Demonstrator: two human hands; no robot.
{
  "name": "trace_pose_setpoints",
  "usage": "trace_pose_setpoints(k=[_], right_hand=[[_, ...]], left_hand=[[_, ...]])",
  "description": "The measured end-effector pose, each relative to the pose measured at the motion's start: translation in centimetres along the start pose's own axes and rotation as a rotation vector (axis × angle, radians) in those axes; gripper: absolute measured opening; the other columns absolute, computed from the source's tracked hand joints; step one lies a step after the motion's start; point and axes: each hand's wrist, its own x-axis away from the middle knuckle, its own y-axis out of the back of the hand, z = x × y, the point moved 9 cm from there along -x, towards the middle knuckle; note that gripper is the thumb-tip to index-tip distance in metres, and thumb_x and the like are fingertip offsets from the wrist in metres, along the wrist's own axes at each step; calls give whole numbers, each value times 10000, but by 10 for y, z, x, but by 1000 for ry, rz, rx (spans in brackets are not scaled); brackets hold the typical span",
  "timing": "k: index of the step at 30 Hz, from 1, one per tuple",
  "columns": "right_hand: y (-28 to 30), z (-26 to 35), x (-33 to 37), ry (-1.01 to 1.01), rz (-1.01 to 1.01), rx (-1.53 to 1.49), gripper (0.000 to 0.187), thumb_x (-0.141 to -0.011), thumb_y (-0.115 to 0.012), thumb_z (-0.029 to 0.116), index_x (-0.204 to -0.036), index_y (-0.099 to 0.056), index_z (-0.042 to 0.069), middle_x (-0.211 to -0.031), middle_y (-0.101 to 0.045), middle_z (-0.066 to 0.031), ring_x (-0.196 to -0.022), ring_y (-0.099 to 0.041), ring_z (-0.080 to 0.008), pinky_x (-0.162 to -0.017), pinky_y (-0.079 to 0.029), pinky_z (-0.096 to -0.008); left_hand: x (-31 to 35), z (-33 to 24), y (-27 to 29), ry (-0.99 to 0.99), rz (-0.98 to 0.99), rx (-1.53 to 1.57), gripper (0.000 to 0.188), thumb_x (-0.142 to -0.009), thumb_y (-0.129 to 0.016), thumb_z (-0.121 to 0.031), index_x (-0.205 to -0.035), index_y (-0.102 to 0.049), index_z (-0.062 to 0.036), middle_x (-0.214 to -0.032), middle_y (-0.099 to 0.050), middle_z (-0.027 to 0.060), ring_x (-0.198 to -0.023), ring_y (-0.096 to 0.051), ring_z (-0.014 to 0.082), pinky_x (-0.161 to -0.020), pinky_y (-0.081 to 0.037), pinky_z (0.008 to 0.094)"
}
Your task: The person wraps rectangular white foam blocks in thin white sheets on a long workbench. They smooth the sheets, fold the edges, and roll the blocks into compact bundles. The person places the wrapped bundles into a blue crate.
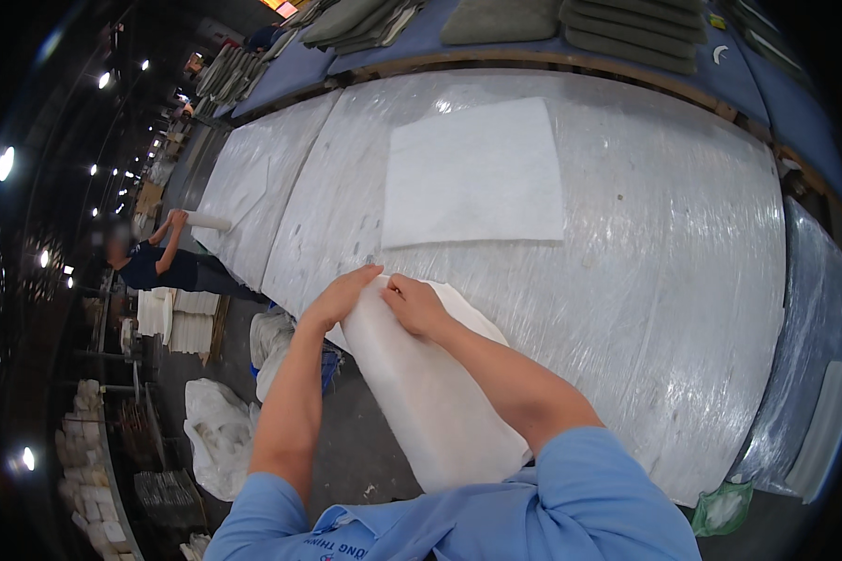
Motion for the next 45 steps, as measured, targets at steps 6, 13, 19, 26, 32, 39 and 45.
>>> trace_pose_setpoints(k=[6, 13, 19, 26, 32, 39, 45], right_hand=[[-4, 2, 52, 49, 48, 94, 255, -1024, -616, 305, -1136, -635, 76, -887, -686, -155, -815, -648, -282, -760, -501, -409], [21, -18, 129, -42, 353, 40, 301, -1011, -629, 326, -1229, -651, 120, -1189, -634, -149, -1116, -606, -307, -952, -481, -418], [59, -1, 215, 432, 99, 159, 295, -965, -695, 297, -1175, -649, 95, -1191, -628, -100, -1202, -561, -313, -889, -515, -411], [70, -49, 202, 204, 226, 134, 258, -910, -737, 171, -1143, -655, 101, -1091, -620, -93, -1111, -585, -312, -882, -524, -393], [93, -29, 260, 239, 138, -72, 292, -913, -749, 184, -1184, -681, 99, -1427, -518, -180, -1304, -529, -353, -1084, -444, -441], [62, 14, 338, 414, 233, 77, 421, -898, -791, 396, -1136, -661, 74, -1612, -325, -272, -1495, -318, -438, -1208, -298, -511], [73, 37, 333, 700, 162, 125, 320, -873, -794, 243, -1067, -620, 57, -1267, -584, -192, -1194, -538, -406, -998, -455, -472]], left_hand=[[-19, 32, -12, -20, 139, -666, 540, -1041, -437, -341, -1416, -605, 11, -1520, -525, 255, -1440, -473, 381, -1200, -371, 414], [104, -8, 39, -287, -986, 37, 507, -1011, -584, -244, -1432, -565, 38, -1588, -413, 297, -1501, -376, 406, -1236, -288, 454], [254, -60, -130, -511, -532, 48, 552, -973, -614, -132, -1495, -510, 16, -1683, -173, 318, -1563, -214, 456, -1258, -191, 527], [266, -77, -156, -452, -529, 137, 612, -947, -622, -104, -1524, -462, 21, -1696, -46, 330, -1576, -141, 459, -1257, -199, 513], [273, -78, -163, -428, -604, 53, 611, -938, -638, -95, -1518, -478, 10, -1683, -30, 339, -1548, -205, 491, -1222, -290, 516], [280, -91, -167, -428, -693, 70, 564, -930, -635, -53, -1482, -531, 1, -1678, -109, 295, -1519, -274, 440, -1210, -304, 493], [299, -103, -172, -513, -710, -285, 455, -930, -675, -105, -1374, -634, -14, -1577, -375, 266, -1469, -352, 466, -1211, -294, 525]])
